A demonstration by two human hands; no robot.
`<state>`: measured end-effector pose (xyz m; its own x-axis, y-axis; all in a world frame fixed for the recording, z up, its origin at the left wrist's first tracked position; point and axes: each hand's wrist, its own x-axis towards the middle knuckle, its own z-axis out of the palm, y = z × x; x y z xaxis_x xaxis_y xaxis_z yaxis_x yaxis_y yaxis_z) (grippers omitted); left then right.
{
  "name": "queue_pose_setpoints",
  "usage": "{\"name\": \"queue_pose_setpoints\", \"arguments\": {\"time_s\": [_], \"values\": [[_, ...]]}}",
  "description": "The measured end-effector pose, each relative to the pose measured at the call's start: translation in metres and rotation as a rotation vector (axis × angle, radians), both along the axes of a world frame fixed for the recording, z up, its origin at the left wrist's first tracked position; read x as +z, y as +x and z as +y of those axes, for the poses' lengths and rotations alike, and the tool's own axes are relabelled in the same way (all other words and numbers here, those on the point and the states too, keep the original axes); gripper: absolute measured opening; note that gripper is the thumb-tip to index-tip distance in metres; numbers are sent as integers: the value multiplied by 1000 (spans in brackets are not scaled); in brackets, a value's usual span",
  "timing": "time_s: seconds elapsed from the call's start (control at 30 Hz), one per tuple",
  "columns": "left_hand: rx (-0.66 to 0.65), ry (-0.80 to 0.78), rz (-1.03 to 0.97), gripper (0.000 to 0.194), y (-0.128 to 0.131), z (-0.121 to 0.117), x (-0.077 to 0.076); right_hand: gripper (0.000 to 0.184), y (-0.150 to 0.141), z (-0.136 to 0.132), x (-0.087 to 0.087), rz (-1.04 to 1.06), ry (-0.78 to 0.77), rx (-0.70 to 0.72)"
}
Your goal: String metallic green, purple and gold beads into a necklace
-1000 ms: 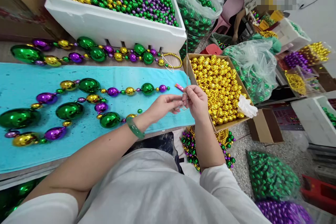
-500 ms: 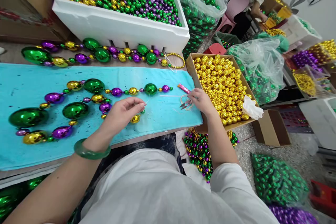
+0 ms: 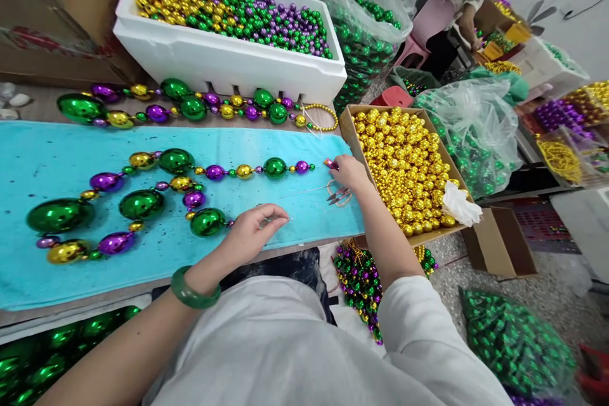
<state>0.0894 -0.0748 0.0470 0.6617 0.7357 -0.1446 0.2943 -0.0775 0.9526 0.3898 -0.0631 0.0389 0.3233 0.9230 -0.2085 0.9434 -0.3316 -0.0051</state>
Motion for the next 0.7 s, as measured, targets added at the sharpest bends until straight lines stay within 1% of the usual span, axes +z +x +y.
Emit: {"name": "queue_pose_setpoints", "arguments": {"time_s": [0.1, 0.17, 0.2, 0.23, 0.27, 0.33, 0.4, 0.43, 0.5, 0.57, 0.63, 0.7], "values": [[-20, 67, -9, 22, 6, -7, -2, 26, -3, 9, 4, -14, -33, 9], [1, 104, -16, 19, 8, -9, -3, 24, -11, 10, 12, 49, 16, 20], [27, 111, -19, 18, 10, -9, -3, 24, -18, 8, 18, 150, 55, 47], [61, 111, -27, 17, 10, -9, -3, 25, -28, 5, 25, 305, 92, 92], [100, 108, -42, 16, 11, -7, -2, 27, -39, 1, 31, 515, 109, 165], [174, 115, -93, 14, 10, -3, 2, 37, -66, -8, 42, 915, 60, 324], [244, 165, -184, 13, 8, 0, 11, 47, -92, -17, 46, 1148, 22, 399], [279, 214, -235, 12, 6, 0, 18, 47, -104, -20, 45, 1240, 13, 406], [331, 366, -334, 11, 1, -2, 32, 36, -123, -25, 41, 1416, 0, 381], [335, 543, -413, 11, -4, -7, 46, 24, -137, -30, 34, 1558, 13, 340], [319, 661, -457, 11, -7, -12, 56, 27, -147, -34, 31, 1615, 103, 313], [322, 698, -471, 12, -11, -17, 62, 27, -155, -40, 32, 1621, 244, 282]]}}
